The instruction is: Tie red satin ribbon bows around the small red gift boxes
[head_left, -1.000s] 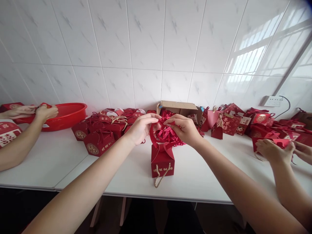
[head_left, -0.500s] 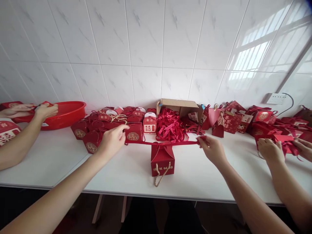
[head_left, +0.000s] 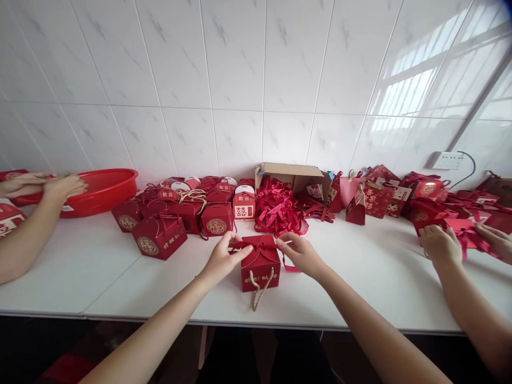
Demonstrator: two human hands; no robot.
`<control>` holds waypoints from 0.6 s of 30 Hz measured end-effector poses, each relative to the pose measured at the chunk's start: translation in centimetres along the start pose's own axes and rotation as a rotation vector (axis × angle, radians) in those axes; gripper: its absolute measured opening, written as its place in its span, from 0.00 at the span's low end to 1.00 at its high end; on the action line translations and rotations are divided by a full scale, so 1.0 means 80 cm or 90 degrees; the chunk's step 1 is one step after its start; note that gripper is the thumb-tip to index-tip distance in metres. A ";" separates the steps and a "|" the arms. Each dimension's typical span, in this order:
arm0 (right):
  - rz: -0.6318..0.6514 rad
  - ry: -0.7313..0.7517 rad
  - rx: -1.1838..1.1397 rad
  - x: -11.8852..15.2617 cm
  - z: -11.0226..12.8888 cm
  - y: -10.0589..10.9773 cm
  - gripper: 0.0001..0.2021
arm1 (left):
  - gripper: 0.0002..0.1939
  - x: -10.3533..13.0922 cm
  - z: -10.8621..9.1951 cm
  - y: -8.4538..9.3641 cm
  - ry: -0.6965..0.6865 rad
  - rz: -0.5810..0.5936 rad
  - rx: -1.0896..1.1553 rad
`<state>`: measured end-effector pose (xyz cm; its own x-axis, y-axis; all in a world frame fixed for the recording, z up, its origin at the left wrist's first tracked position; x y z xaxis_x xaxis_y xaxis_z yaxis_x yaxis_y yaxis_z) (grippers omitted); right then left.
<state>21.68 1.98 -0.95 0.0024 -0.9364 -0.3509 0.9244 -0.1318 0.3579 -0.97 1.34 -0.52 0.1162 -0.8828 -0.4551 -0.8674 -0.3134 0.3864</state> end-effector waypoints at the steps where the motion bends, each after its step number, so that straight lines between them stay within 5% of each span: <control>1: 0.022 -0.014 -0.021 -0.001 0.000 -0.009 0.17 | 0.14 0.001 -0.001 -0.004 0.030 0.013 0.014; 7: 0.180 -0.156 -0.125 -0.004 -0.015 -0.024 0.21 | 0.17 0.004 -0.003 -0.014 0.214 0.150 0.105; 11: 0.249 -0.180 -0.188 -0.007 -0.015 -0.016 0.24 | 0.17 0.004 -0.012 -0.013 0.217 0.188 0.128; 18: 0.211 -0.154 -0.242 -0.013 -0.022 -0.002 0.20 | 0.22 0.003 -0.010 -0.009 0.163 0.140 0.148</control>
<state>22.16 3.54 -2.19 0.2696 -0.9618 -0.0476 0.9618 0.2665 0.0623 0.09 1.11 -0.27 0.0073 -0.9876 -0.1568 -0.9678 -0.0464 0.2475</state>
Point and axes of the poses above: each hand's wrist, its own x-axis away from the middle knuckle, its own y-axis out of the back of the hand, z = x × y, the point moved 3 cm from there along -x, towards the middle knuckle, and after that the axes turned 11 degrees about -z, right-handed, at the moved point
